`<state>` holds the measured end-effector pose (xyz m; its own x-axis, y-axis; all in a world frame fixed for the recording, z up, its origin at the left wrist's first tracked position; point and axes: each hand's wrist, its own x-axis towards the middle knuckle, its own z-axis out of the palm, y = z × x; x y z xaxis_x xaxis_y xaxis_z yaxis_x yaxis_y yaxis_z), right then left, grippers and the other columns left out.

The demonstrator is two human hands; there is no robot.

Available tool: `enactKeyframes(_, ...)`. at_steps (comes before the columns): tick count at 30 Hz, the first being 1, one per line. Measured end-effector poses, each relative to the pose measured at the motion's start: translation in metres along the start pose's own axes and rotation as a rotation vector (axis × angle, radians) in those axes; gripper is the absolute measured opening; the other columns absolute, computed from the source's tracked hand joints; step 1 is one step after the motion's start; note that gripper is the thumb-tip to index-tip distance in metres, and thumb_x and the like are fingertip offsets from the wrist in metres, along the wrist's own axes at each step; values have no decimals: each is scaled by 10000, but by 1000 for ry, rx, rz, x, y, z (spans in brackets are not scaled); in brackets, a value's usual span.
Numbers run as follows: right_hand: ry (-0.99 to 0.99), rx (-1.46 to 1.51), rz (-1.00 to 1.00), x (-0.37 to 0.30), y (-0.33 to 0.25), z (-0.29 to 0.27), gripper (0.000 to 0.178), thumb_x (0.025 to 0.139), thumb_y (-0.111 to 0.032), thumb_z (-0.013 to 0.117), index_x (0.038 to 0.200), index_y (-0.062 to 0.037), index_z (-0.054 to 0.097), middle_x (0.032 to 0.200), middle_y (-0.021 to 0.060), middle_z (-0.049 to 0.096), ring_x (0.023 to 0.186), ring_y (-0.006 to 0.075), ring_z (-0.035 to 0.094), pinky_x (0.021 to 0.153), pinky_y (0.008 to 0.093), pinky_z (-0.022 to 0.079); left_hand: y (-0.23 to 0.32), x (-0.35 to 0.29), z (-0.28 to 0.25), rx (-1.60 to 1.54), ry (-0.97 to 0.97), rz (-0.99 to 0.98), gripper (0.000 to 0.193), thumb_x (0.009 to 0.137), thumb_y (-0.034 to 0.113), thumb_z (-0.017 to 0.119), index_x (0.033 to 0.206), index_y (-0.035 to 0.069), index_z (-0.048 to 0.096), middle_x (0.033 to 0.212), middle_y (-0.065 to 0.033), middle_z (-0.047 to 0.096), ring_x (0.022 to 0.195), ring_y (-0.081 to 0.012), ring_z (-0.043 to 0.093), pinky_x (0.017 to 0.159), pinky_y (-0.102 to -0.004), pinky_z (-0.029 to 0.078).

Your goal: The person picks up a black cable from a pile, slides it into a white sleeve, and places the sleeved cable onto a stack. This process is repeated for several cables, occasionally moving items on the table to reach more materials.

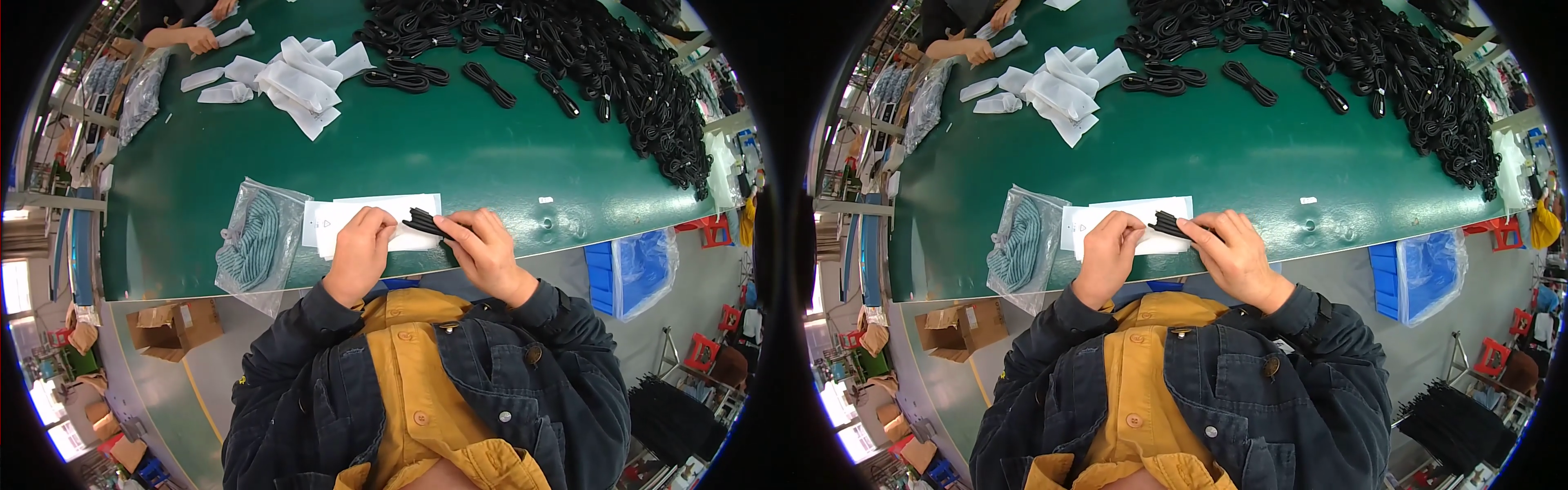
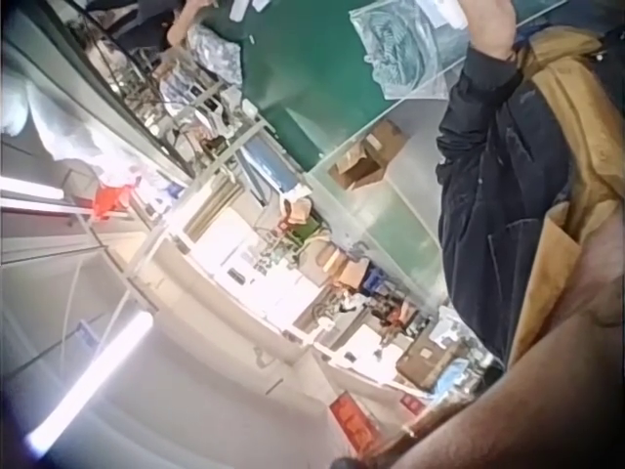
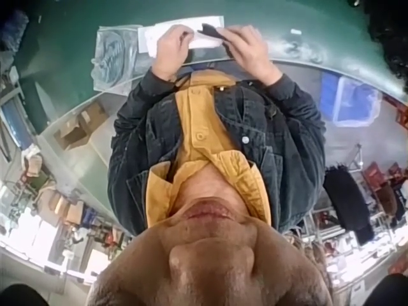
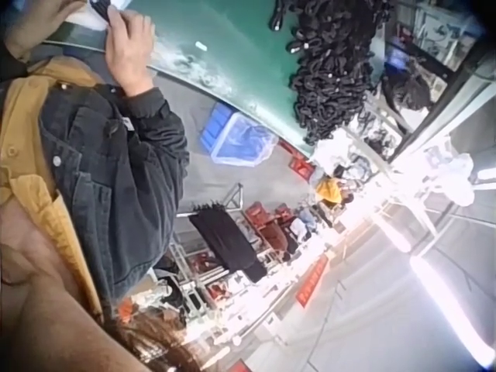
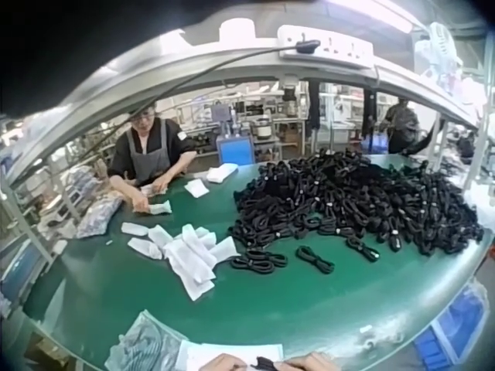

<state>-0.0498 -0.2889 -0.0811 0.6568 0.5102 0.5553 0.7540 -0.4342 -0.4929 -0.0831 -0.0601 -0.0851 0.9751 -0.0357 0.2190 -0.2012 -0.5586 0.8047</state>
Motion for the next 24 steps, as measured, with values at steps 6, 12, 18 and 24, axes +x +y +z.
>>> enactKeyframes(6,-123,-138,-138,3,2,-1,490,750,-37,662,1238,-83,650,1091,44,627,896,223,567,728,358,426,7,3,-3,1,47,-22,83,845,-57,656,885,-14,598,849,-113,585,668,-213,567,605,-308,460)
enactKeyframes(12,-176,-201,-226,8,3,-6,475,776,-95,635,1250,-105,652,1106,33,627,923,208,567,768,341,440,8,3,-4,-34,41,18,84,850,-58,650,895,-20,591,865,-109,589,674,-207,572,604,-309,458)
enactKeyframes(18,-49,40,38,13,6,-2,399,784,-15,697,1177,-78,679,1032,70,629,842,255,588,727,345,491,-3,5,-6,151,67,185,84,851,-54,647,906,-21,592,844,-107,582,664,-212,569,607,-303,457)
enactKeyframes(24,7,350,470,19,-2,4,333,819,15,709,1145,-34,661,984,127,613,813,297,615,704,355,511,-4,2,-7,-47,-27,-80,76,882,-42,644,935,-13,598,800,-51,573,660,-111,536,611,-243,436)
